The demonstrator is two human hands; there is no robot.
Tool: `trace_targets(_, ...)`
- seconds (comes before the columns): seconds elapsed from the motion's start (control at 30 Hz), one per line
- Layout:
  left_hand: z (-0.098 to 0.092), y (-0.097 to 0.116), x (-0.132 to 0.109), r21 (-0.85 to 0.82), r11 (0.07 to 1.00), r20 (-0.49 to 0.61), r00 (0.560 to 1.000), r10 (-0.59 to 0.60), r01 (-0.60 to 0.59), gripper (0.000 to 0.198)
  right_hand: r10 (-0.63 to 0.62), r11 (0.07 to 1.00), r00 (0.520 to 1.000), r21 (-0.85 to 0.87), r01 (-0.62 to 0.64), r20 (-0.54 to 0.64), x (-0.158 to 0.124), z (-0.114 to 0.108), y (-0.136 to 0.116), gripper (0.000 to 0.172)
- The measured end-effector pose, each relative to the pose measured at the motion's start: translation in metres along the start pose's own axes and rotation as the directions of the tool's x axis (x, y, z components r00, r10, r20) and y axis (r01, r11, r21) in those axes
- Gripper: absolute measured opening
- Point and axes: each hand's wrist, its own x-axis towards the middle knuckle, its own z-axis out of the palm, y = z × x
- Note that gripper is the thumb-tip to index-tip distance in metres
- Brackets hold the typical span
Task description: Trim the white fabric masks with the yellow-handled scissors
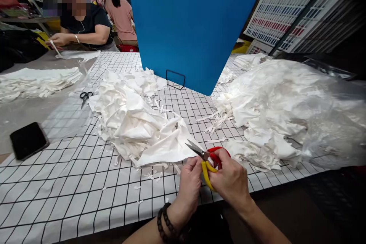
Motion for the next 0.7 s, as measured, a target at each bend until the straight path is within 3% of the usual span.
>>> trace_targets(0.1,-0.004,0.008,0.0,-0.054,0.995,0.013,0.997,-0.078,0.079,0.034,0.039,0.964,0.979,0.251,-0.09,0.201,-0.011,-0.005,0.007,0.013)
trace_targets(0.2,-0.013,0.015,-0.001,-0.038,0.999,-0.003,1.0,-0.004,0.004,0.035,0.005,0.737,0.927,0.625,-0.257,0.375,-0.006,-0.011,0.018,0.021)
trace_targets(0.27,-0.019,0.02,-0.002,-0.003,0.997,-0.008,0.997,0.075,-0.075,0.035,-0.016,0.595,0.937,0.756,-0.271,0.349,0.009,-0.008,0.023,0.023)
trace_targets(0.33,-0.025,0.025,-0.005,0.05,0.993,-0.005,0.994,0.111,-0.111,0.035,-0.102,0.543,0.943,0.812,-0.215,0.317,0.028,0.002,0.023,0.024)
trace_targets(0.47,-0.033,0.033,-0.011,0.12,0.986,0.002,0.993,0.116,-0.116,0.038,-0.344,0.512,0.889,0.854,-0.094,0.304,0.059,0.029,0.006,0.029)
trace_targets(0.6,-0.04,0.035,-0.012,0.039,0.995,0.047,0.995,0.093,-0.095,0.037,-0.351,0.48,0.894,0.873,-0.084,0.279,0.063,0.041,-0.009,0.029)
trace_targets(0.7,-0.043,0.035,-0.009,0.025,0.995,0.057,0.994,0.094,-0.096,0.037,-0.317,0.519,0.919,0.854,-0.04,0.235,0.056,0.042,-0.01,0.026)
